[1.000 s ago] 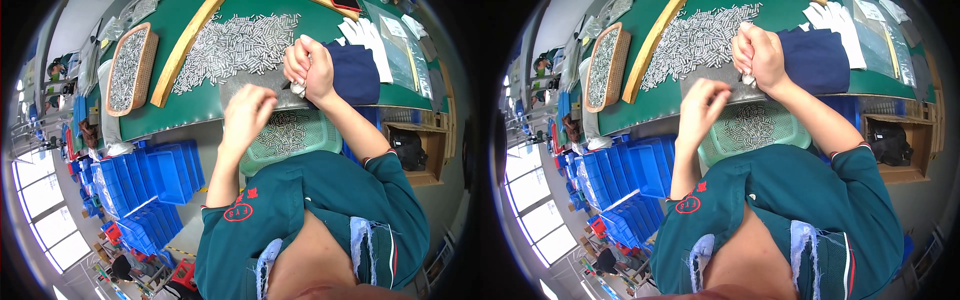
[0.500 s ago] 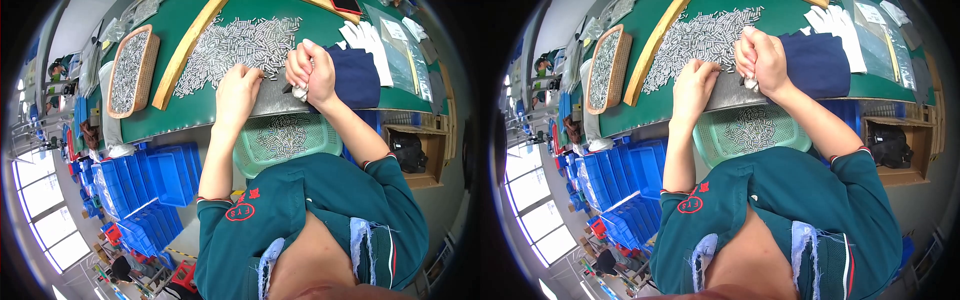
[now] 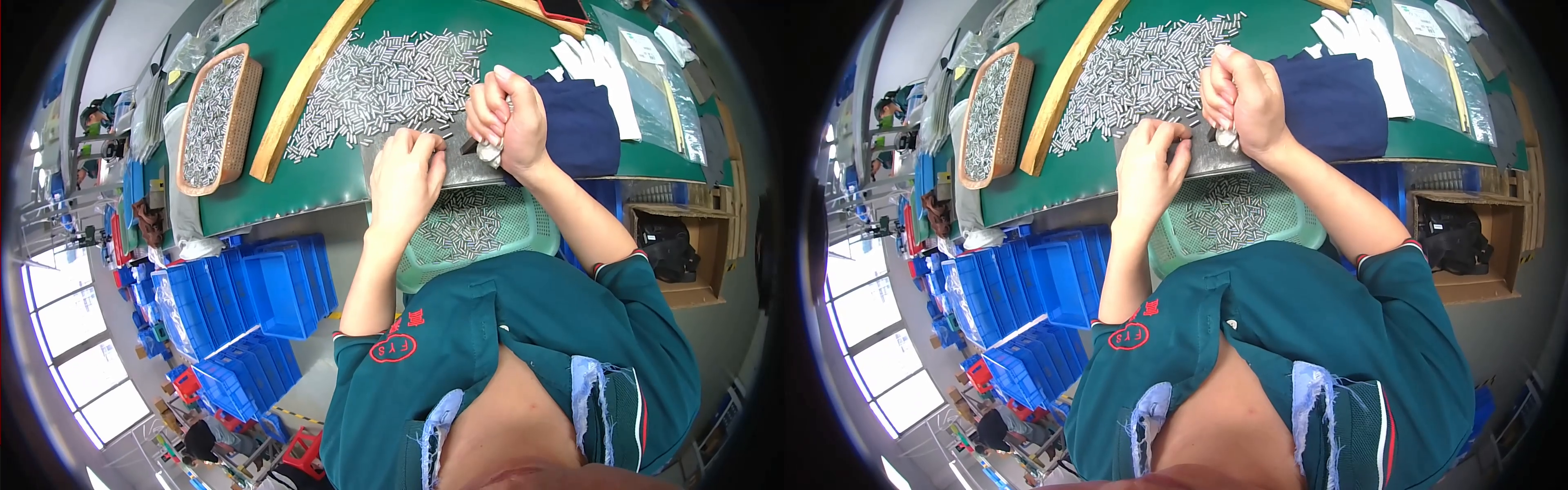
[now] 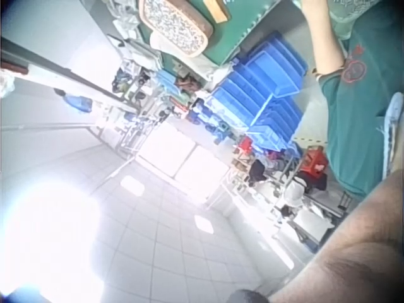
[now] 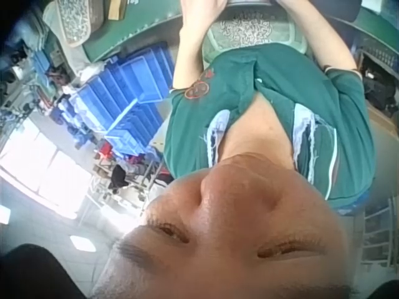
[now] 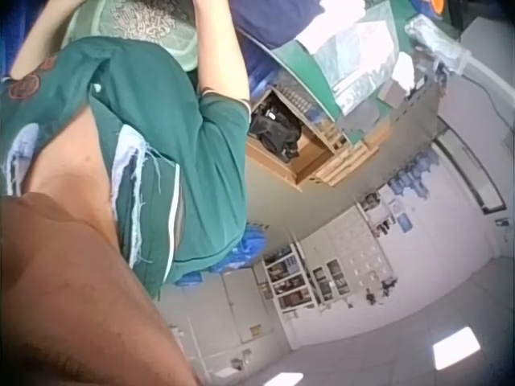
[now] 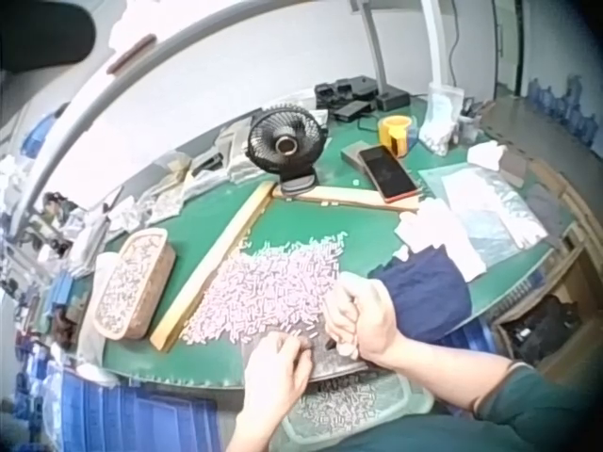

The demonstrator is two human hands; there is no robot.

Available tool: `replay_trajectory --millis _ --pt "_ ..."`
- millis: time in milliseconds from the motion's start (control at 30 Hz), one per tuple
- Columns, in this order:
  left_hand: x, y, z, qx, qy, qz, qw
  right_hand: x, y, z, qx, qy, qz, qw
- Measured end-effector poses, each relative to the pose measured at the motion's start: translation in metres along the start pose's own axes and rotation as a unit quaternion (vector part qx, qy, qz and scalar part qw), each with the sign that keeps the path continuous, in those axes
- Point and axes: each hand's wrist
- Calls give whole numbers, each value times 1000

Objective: The person sorts and inspects small metal cylindrical components by hand on a workbench.

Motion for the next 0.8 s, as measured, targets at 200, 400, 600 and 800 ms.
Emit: replay_trajectory --millis 200,400,600,800 --pt "3 1 -3 62 8 -4 998 4 0 -1 -6 -21 -3 1000" --pt "-1 3 0 52 59 -25 997 3 -1 0 -31 -44 -30 998" --pt "-3 1 5 55 62 -35 996 2 0 -2 -23 -19 -10 1000" --pt "-5 1 2 51 67 -34 996 6 -1 1 -26 -60 -19 998"
Point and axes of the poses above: each hand's wrist, its own y-axis away from the middle knuckle, its own x-axis out of the back of the hand, z = x × y, and after that the axes turned 15 degrees about z, right-handed
